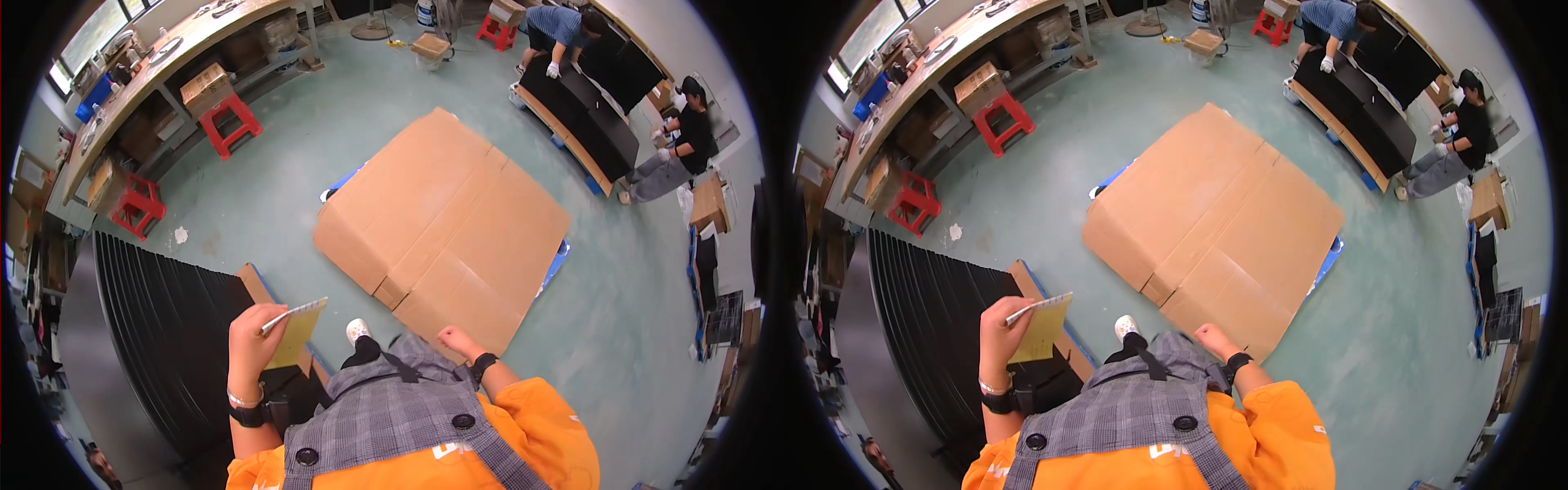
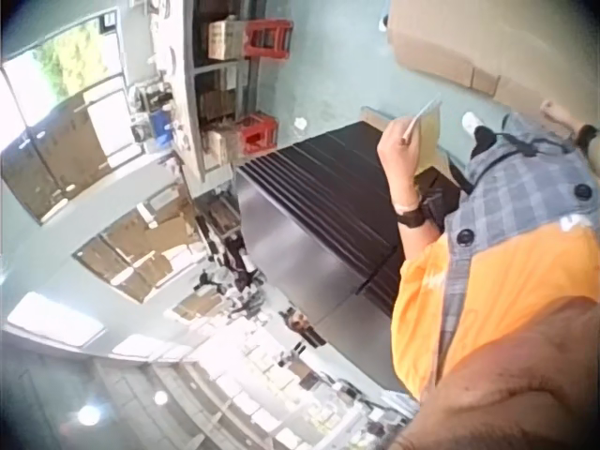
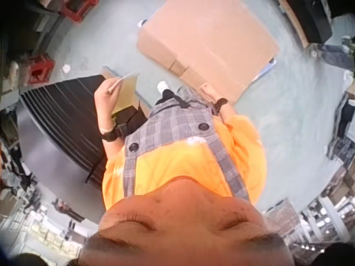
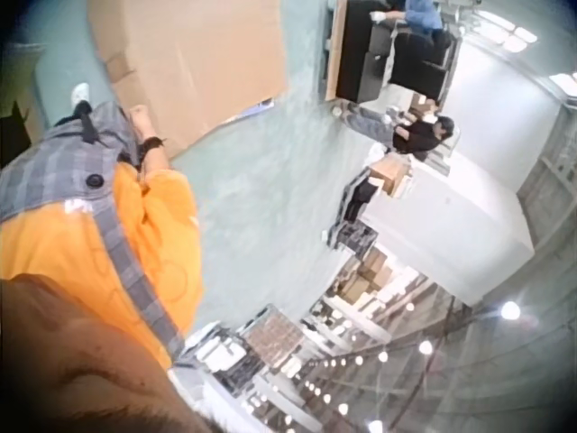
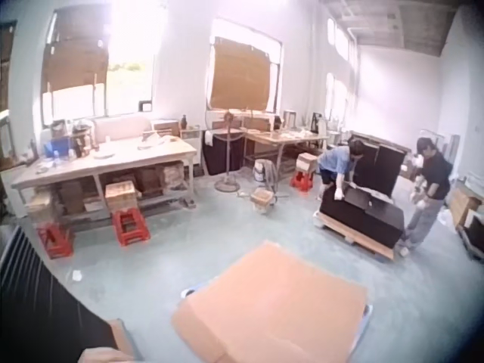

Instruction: Applying circular white numbered labels to the edges of a stack of black panels in a manufacturing facility.

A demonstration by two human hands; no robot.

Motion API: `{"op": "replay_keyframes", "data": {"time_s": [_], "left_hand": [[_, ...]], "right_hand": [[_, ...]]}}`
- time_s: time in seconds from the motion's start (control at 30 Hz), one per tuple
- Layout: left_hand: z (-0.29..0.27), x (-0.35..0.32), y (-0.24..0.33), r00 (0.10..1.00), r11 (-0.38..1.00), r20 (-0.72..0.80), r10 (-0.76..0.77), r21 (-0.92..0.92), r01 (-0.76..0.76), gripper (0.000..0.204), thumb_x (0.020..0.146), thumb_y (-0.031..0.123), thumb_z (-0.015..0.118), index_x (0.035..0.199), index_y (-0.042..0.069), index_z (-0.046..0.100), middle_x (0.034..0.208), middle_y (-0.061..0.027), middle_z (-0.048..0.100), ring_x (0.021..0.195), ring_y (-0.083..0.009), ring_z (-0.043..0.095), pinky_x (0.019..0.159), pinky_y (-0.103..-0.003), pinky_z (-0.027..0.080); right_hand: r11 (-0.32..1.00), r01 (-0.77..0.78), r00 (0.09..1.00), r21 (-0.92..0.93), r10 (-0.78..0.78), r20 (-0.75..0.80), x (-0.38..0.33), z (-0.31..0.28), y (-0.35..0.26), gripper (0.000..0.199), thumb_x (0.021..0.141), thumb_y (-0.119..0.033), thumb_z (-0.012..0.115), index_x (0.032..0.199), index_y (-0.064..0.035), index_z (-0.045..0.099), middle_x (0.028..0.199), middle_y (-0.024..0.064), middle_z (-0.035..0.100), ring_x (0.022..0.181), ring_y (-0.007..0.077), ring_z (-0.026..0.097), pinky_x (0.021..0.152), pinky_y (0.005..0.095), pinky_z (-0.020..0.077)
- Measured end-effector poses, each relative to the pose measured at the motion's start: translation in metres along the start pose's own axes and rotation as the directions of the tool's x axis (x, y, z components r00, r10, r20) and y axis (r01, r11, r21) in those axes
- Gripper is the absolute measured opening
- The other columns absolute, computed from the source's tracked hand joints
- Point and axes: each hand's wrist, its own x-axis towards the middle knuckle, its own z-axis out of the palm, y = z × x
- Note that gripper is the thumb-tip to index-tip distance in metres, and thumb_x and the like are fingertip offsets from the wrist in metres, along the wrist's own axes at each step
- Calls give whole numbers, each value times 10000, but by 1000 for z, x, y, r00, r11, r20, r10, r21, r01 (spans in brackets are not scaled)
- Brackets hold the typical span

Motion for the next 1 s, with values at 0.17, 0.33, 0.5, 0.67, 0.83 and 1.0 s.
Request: {"op": "replay_keyframes", "data": {"time_s": [0.17, 0.33, 0.5, 0.67, 0.83, 1.0], "left_hand": [[-16, 23, -36, 998, 997, 36, -49, -51, 51, 94, 747, 24, 689, 837, 20, 665, 837, -102, 679, 742, -246, 661, 652, -294, 511], [-26, 38, -53, 998, 996, 37, -46, -73, 48, 105, 750, -3, 671, 855, 4, 666, 806, -106, 668, 711, -229, 650, 637, -281, 497], [-36, 41, -76, 997, 994, 35, -65, -84, 68, 106, 754, -15, 665, 859, -10, 664, 791, -113, 658, 705, -216, 644, 634, -279, 492], [-48, 43, -92, 997, 997, 53, -54, -51, 57, 103, 760, -17, 664, 863, -11, 664, 800, -115, 661, 716, -211, 646, 647, -274, 493], [-58, 54, -95, 993, 995, 59, -103, -14, 104, 106, 767, -11, 662, 873, -14, 662, 808, -114, 666, 728, -210, 648, 667, -280, 498], [-56, 57, -101, 994, 997, 83, -77, -26, 79, 101, 774, -8, 657, 874, -18, 658, 800, -114, 661, 726, -212, 647, 665, -279, 495]], "right_hand": [[982, -42, 980, 186, 77, -182, -8, 3, -6, 196, 818, -170, 571, 736, -4, 637, 654, 53, 614, 583, 135, 572, 555, 285, 455], [929, -267, 924, 256, 322, -205, -18, 1, 26, 185, 836, -180, 539, 792, -25, 630, 663, 42, 610, 559, 136, 568, 513, 285, 459], [931, -305, 913, 201, 346, -216, -3, -3, 17, 197, 845, -203, 521, 828, -42, 633, 687, 31, 615, 576, 137, 575, 522, 297, 476], [942, -106, 926, 318, 210, -314, 16, 7, -17, 208, 867, -184, 486, 833, -37, 629, 684, 43, 618, 577, 133, 575, 518, 270, 474], [927, -161, 928, 338, 259, -270, 22, 22, -18, 204, 868, -168, 474, 833, -30, 620, 682, 38, 612, 572, 139, 569, 504, 274, 464], [923, -249, 913, 294, 325, -245, 16, 22, 0, 208, 878, -182, 472, 851, -42, 623, 705, 43, 625, 592, 132, 583, 526, 270, 477]]}}
